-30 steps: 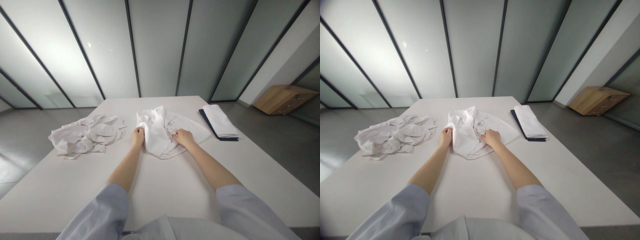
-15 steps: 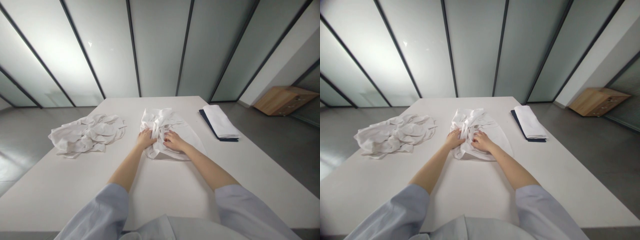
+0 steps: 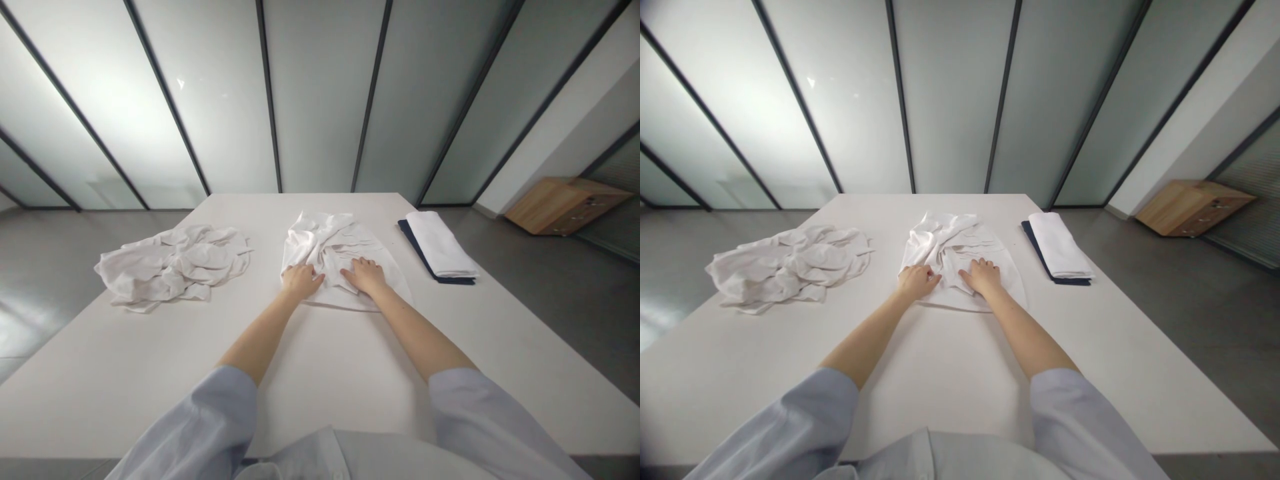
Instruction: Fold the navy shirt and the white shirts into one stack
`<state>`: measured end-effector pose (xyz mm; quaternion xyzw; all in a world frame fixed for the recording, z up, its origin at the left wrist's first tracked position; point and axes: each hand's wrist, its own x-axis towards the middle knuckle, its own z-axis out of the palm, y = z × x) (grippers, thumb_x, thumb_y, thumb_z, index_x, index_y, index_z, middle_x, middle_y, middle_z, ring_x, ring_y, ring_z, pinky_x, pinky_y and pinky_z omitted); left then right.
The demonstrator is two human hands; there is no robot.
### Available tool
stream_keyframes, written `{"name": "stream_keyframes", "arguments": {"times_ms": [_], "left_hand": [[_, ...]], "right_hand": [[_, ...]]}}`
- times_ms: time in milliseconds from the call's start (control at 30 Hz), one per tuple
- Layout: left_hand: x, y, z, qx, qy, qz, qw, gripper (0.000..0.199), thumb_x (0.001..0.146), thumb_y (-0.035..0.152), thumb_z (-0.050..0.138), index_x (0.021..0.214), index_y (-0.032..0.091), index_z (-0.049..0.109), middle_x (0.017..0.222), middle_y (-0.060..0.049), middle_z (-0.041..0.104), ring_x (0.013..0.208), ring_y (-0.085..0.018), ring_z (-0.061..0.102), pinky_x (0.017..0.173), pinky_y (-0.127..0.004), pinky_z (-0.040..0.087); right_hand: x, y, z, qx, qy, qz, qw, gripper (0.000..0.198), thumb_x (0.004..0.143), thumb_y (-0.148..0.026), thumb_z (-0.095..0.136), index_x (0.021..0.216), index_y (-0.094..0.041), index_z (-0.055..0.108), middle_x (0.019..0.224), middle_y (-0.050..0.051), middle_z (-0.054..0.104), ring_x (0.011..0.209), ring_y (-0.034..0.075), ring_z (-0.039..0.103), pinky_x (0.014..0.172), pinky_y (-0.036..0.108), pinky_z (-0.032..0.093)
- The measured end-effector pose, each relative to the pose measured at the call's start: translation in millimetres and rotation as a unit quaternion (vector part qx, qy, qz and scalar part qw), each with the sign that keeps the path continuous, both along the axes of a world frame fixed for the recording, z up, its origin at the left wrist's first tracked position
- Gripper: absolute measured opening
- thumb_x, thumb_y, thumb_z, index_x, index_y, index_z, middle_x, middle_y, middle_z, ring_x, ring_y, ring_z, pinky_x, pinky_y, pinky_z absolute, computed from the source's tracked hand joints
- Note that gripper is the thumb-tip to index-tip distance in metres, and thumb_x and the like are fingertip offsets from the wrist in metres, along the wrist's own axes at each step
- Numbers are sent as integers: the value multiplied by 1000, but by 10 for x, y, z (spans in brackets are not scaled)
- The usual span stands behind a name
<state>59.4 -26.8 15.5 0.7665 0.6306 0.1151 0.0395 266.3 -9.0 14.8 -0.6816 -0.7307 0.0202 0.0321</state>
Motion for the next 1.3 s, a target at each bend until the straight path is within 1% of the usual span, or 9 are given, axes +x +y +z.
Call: {"name": "stream_keyframes", "arguments": {"times_ms": [100, 267, 400, 467, 600, 767, 933, 1133, 1300], "left_hand": [[-26, -10, 15, 31, 20, 1, 999, 45, 87, 56, 49, 98, 19, 71, 104, -13, 72, 108, -31, 62, 102, -48, 36], [-194, 44, 9, 30, 12, 82, 996, 57, 92, 60, 36, 110, 17, 68, 119, -17, 67, 122, -34, 53, 113, -55, 21], [-324, 123, -78, -10, 19, 126, 992, 67, 93, 62, 29, 128, 14, 59, 140, -20, 53, 138, -35, 37, 113, -56, 20], [-362, 151, -121, -30, 22, 137, 990, 72, 91, 63, 31, 137, 12, 51, 149, -21, 42, 143, -36, 29, 114, -55, 19], [-407, 177, -151, -56, 15, 131, 990, 78, 87, 65, 39, 145, 12, 41, 156, -20, 31, 146, -34, 22, 116, -51, 19], [-434, 189, -138, -50, 5, 123, 991, 77, 86, 64, 43, 144, 15, 41, 156, -18, 32, 146, -32, 23, 115, -47, 21], [-439, 181, -127, -36, -3, 115, 993, 75, 85, 62, 47, 144, 17, 41, 154, -18, 35, 144, -33, 26, 115, -48, 23], [-446, 165, -86, -56, -12, 83, 995, 76, 89, 53, 45, 154, 24, 20, 159, -14, 26, 146, -31, 23, 115, -52, 21], [-402, 205, -89, -66, 22, 51, 996, 62, 91, 42, 42, 150, 24, 32, 159, -12, 26, 146, -30, 25, 116, -52, 20]], "right_hand": [[-54, -58, 104, 4, -22, 29, 999, 54, 93, -58, 41, 114, -14, 65, 120, 22, 64, 114, 36, 56, 90, 45, 43], [-181, -181, 274, -18, -5, 115, 993, 48, 90, -58, 49, 108, -18, 69, 106, 16, 72, 102, 30, 64, 87, 36, 45], [-261, -213, 301, -85, 131, 215, 964, 45, 88, -52, 56, 122, -26, 66, 105, 7, 74, 97, 23, 68, 86, 28, 46], [-250, -165, 250, -74, 177, 232, 954, 43, 89, -47, 56, 125, -25, 64, 107, 6, 74, 98, 21, 67, 88, 28, 46], [-89, 21, 45, 46, 136, 185, 972, 36, 89, -34, 56, 120, -20, 67, 122, 9, 67, 117, 24, 58, 101, 33, 39], [189, 189, -180, 118, 119, 18, 986, 46, 91, -30, 48, 135, -18, 54, 139, 12, 54, 130, 25, 46, 108, 38, 34], [203, 134, -135, 50, 69, -3, 996, 49, 92, -41, 47, 136, -21, 52, 137, 13, 55, 128, 29, 47, 104, 42, 36], [20, -12, 121, 23, -12, -20, 999, 49, 92, -52, 46, 117, -14, 63, 114, 19, 68, 112, 33, 59, 95, 42, 40], [-47, -102, 288, 7, -39, -16, 999, 55, 95, -56, 36, 109, -15, 69, 106, 18, 71, 107, 31, 63, 95, 42, 37]]}}
